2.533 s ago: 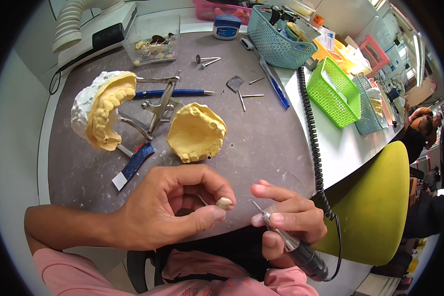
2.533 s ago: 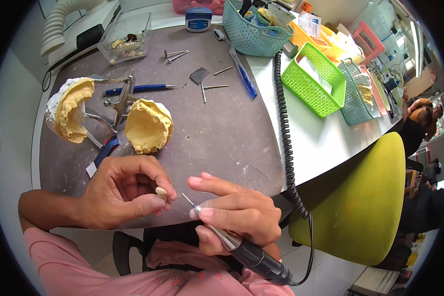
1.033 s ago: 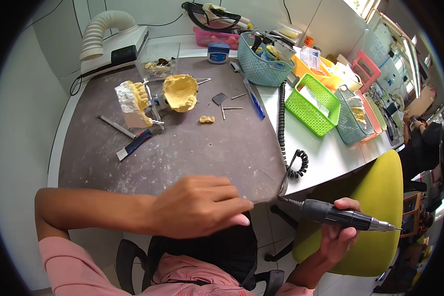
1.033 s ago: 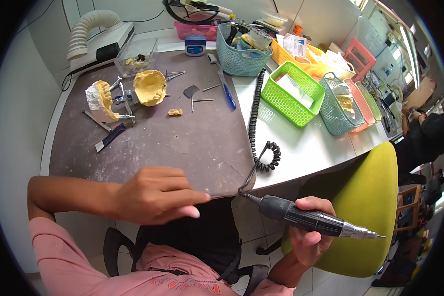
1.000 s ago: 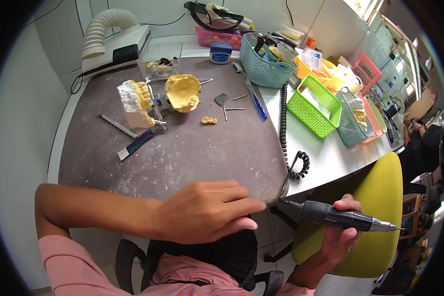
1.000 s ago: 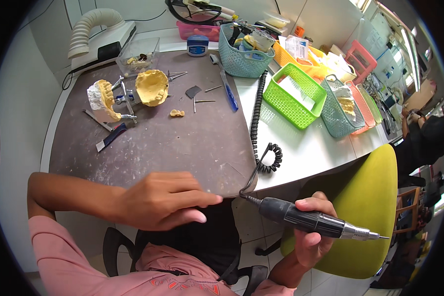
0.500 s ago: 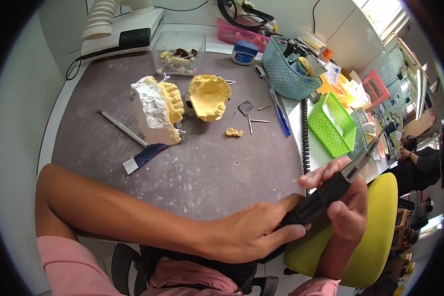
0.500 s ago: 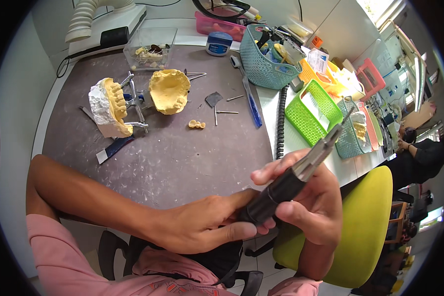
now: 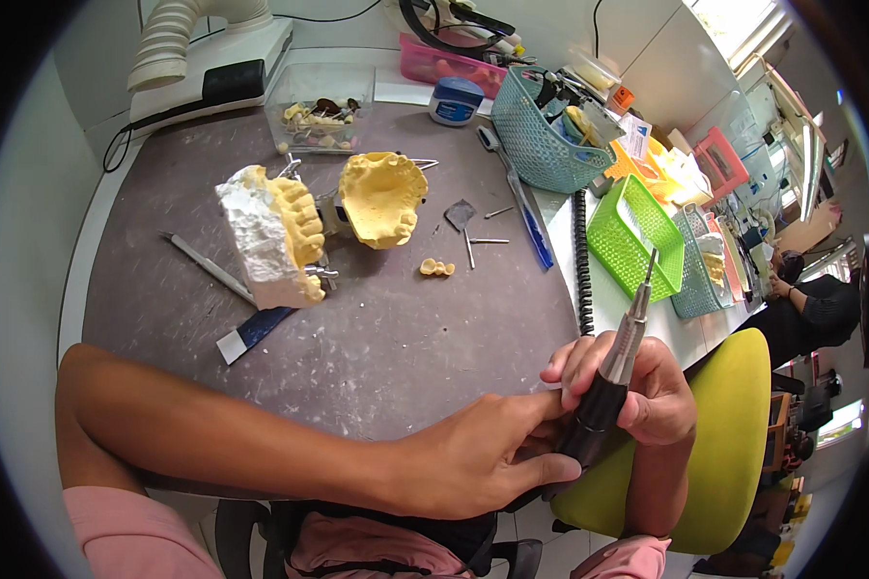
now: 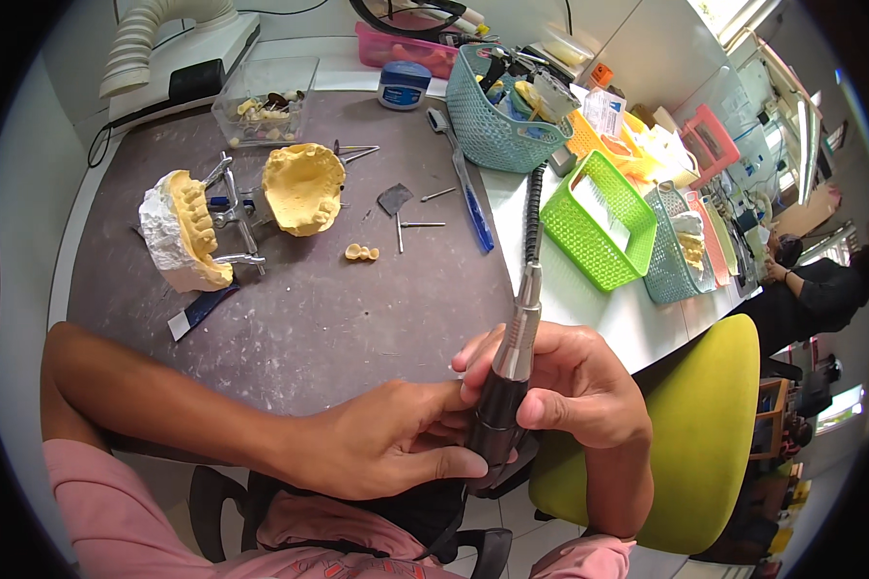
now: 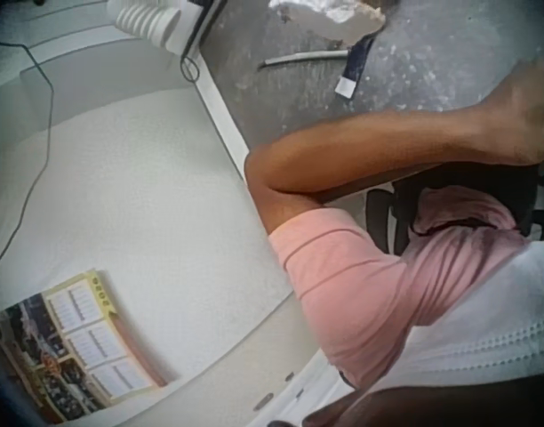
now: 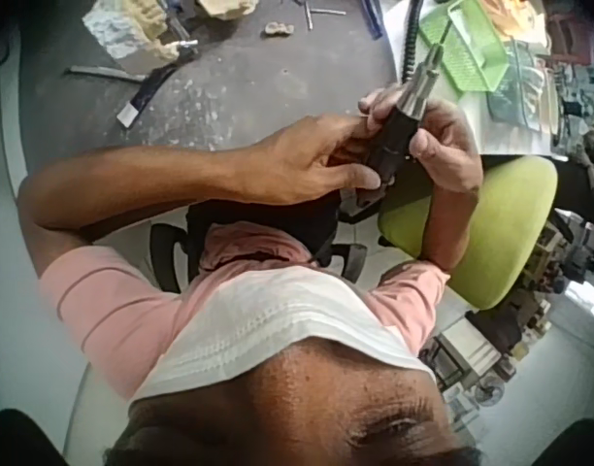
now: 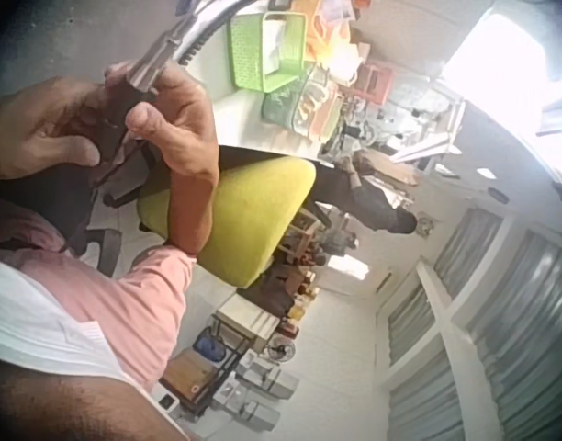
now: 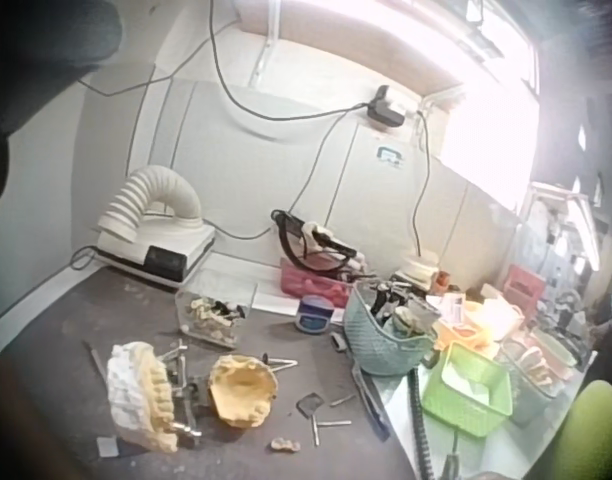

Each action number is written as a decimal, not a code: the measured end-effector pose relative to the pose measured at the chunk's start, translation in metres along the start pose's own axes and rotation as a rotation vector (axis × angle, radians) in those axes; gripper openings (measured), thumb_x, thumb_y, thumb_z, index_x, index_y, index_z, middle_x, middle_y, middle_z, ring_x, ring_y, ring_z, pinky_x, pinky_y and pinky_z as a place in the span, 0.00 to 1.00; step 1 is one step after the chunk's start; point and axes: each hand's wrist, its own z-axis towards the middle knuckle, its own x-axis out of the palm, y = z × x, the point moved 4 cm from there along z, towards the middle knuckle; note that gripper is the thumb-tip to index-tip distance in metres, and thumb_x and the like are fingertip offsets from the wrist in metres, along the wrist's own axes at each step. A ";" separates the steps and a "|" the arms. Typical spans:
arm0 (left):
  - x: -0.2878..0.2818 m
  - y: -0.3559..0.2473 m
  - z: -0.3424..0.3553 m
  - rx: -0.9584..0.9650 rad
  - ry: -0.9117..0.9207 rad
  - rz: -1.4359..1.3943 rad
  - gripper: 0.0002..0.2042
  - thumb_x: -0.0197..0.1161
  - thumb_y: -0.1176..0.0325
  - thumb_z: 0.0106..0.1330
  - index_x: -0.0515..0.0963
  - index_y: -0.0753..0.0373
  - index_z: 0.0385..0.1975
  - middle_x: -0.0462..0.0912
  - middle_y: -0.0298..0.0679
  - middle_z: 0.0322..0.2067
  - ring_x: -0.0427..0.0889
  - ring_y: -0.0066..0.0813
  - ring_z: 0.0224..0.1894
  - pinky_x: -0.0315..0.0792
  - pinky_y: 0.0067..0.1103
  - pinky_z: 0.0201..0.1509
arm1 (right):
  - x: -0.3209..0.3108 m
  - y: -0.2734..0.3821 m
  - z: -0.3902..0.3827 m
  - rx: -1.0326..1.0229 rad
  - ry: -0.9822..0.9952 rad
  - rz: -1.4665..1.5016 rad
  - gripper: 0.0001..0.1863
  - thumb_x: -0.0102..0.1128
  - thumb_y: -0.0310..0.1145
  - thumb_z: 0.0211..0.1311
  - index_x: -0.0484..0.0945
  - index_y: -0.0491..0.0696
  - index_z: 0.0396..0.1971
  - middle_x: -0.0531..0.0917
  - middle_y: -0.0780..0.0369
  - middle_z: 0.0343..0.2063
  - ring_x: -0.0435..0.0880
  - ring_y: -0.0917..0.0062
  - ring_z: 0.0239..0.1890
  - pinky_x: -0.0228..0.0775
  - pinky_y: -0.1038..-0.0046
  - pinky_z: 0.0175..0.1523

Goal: The person uses a dental handpiece to grind and shape a dental prosthetic bridge held in their hands, changes the drill bit in the handpiece, and grinds the bridge further.

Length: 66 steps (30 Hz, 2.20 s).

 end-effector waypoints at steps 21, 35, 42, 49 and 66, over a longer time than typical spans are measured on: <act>-0.005 0.002 -0.002 -0.082 -0.183 0.011 0.16 0.61 0.68 0.67 0.69 0.73 0.47 0.83 0.49 0.35 0.84 0.32 0.36 0.76 0.29 0.42 | -0.037 0.020 0.093 0.013 -0.425 -0.216 0.12 0.58 0.37 0.66 0.80 0.43 0.31 0.81 0.66 0.27 0.77 0.88 0.29 0.70 0.84 0.37; -0.009 -0.004 -0.003 -0.165 -0.145 0.105 0.16 0.60 0.68 0.67 0.67 0.72 0.47 0.82 0.49 0.30 0.83 0.34 0.32 0.75 0.30 0.39 | -0.040 0.001 0.128 -0.120 -0.298 -1.526 0.07 0.64 0.32 0.58 0.81 0.44 0.30 0.83 0.59 0.28 0.82 0.66 0.28 0.73 0.67 0.36; -0.007 -0.004 -0.003 -0.124 -0.158 0.063 0.16 0.60 0.67 0.68 0.68 0.72 0.47 0.82 0.48 0.30 0.82 0.33 0.31 0.75 0.30 0.39 | -0.044 -0.007 0.137 -0.228 -0.062 -1.645 0.04 0.60 0.28 0.59 0.80 0.47 0.34 0.80 0.61 0.34 0.79 0.64 0.39 0.73 0.65 0.43; -0.008 -0.004 -0.003 -0.146 -0.136 0.075 0.16 0.60 0.67 0.68 0.68 0.72 0.47 0.82 0.47 0.30 0.81 0.30 0.31 0.75 0.28 0.38 | -0.040 0.009 0.121 -0.276 -0.278 -1.262 0.06 0.62 0.26 0.56 0.78 0.43 0.34 0.83 0.59 0.29 0.83 0.70 0.31 0.75 0.72 0.36; -0.007 -0.007 -0.002 -0.113 -0.139 0.081 0.16 0.61 0.67 0.68 0.69 0.72 0.47 0.81 0.42 0.30 0.79 0.23 0.31 0.75 0.25 0.38 | -0.034 0.000 0.108 -0.246 -0.263 -1.124 0.09 0.65 0.24 0.56 0.80 0.44 0.37 0.86 0.62 0.29 0.84 0.78 0.30 0.73 0.78 0.31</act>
